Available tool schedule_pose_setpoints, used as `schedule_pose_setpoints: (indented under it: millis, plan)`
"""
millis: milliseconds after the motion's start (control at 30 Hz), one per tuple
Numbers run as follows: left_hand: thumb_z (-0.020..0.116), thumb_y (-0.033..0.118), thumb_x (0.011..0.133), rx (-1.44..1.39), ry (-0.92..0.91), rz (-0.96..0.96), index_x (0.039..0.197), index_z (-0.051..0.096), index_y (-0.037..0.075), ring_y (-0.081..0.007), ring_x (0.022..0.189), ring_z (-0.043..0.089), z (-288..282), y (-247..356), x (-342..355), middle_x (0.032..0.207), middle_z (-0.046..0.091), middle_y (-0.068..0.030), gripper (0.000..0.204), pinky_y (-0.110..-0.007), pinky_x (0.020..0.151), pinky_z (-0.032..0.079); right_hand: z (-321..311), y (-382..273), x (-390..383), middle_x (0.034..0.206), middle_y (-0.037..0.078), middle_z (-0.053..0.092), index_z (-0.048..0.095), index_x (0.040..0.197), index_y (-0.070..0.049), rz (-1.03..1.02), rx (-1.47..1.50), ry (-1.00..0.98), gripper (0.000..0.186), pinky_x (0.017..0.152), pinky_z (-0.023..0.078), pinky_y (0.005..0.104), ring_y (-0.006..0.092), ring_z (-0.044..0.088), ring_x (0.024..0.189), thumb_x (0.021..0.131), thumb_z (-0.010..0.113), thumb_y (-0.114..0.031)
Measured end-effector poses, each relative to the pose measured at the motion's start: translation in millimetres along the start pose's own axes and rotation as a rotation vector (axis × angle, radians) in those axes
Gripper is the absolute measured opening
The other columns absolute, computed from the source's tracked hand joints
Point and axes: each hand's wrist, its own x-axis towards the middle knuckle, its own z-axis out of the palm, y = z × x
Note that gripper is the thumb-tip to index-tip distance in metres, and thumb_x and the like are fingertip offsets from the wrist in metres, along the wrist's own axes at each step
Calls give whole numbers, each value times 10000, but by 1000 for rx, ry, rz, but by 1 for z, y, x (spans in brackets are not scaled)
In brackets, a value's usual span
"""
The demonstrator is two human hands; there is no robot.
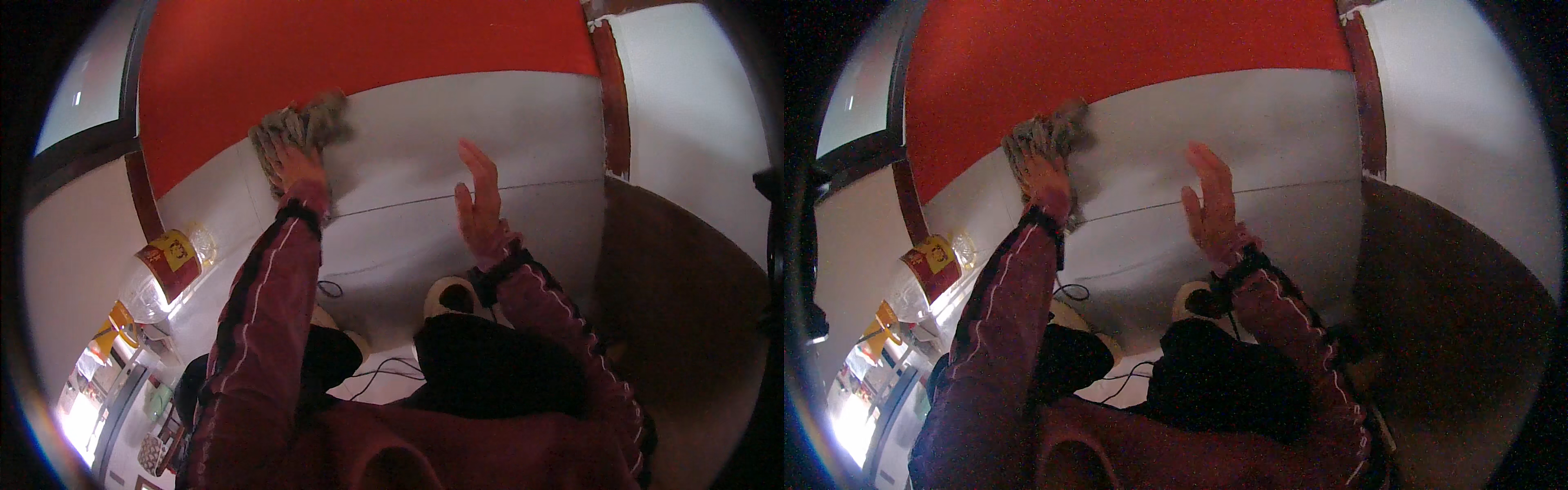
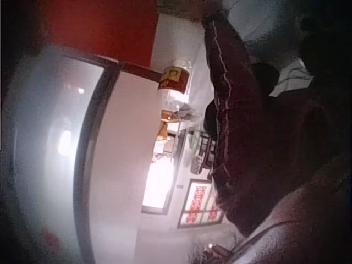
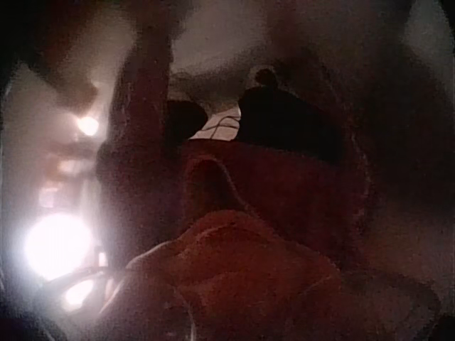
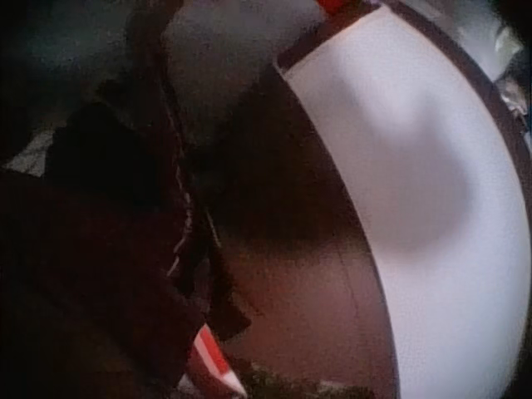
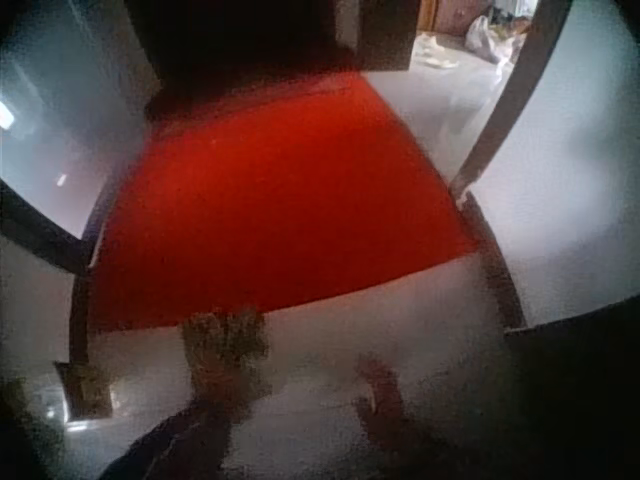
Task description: The person wipes the tiled floor with a cloth, moving around a dustpan and broom, then shifts to a red mat area and continues wiping. The person also briefly moves a large plastic bottle out of the way while cleaning.
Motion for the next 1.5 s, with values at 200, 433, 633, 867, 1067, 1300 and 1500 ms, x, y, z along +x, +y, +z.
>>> schedule_pose_setpoints:
  millis: [200, 433, 633, 867, 1067, 1300, 1500]
  plan:
    - [504, 123, 913, -78, -360, 585, 1364, 484, 51, -468, 1362, 315, -34, 131, -123, 1510, 303, -212, 457, -653, 1083, 258, -10, 14, 35, 1420, 159, 448, 430, 1369, -10, 215, 175, 309, 415, 1087, 324, 394, 267, 432, 1299, 1004, 390, -205]
    - [553, 190, 893, -197, -295, 563, 1359, 494, 112, -320, 1324, 398, 44, -12, -163, 1456, 392, -134, 476, -538, 1006, 381, -13, 9, 39, 1404, 152, 468, 435, 1356, 8, 153, 159, 363, 413, 1072, 342, 375, 247, 442, 1290, 1043, 325, -239]
    - [547, 285, 911, 242, -49, -224, 1373, 472, 27, -353, 1304, 423, 46, -146, -11, 1431, 409, -207, 534, -531, 1046, 361, 12, 19, 31, 1404, 152, 465, 437, 1352, 4, 150, 250, 276, 398, 1071, 343, 374, 248, 437, 1298, 1049, 325, -229]
    - [520, 121, 889, 11, -109, 418, 1348, 504, 56, -383, 1319, 402, -5, 76, -93, 1450, 380, -208, 464, -643, 1062, 289, 28, -9, 52, 1380, 142, 491, 450, 1340, -9, 125, 347, 135, 431, 1052, 362, 394, 249, 457, 1272, 1049, 323, -300]
    - [571, 166, 867, -247, -243, 872, 1376, 459, 132, -317, 1327, 399, 2, 26, -144, 1447, 418, -110, 523, -559, 1119, 257, 37, -31, 32, 1371, 156, 500, 426, 1371, -45, -153, 86, -73, 498, 1075, 342, 428, 301, 463, 1277, 930, 591, -207]
    - [768, 302, 745, -811, -425, 367, 1498, 255, 79, -378, 1397, 299, -15, -73, -69, 1516, 288, -219, 938, -461, 1150, 261, 135, -27, -10, 1447, 101, 426, 466, 1385, -164, -511, -48, -849, 612, 1091, 291, 548, 303, 361, 1358, 813, 680, -206]
    - [709, 226, 817, -520, -540, 429, 1517, 182, 28, -354, 1440, 231, -24, -54, -87, 1566, 177, -223, 898, -426, 1153, 254, 134, 24, 7, 1208, 44, 594, 637, 1121, -160, -629, -338, -703, 347, 1070, 327, 483, 219, 542, 1161, 775, 626, -170]
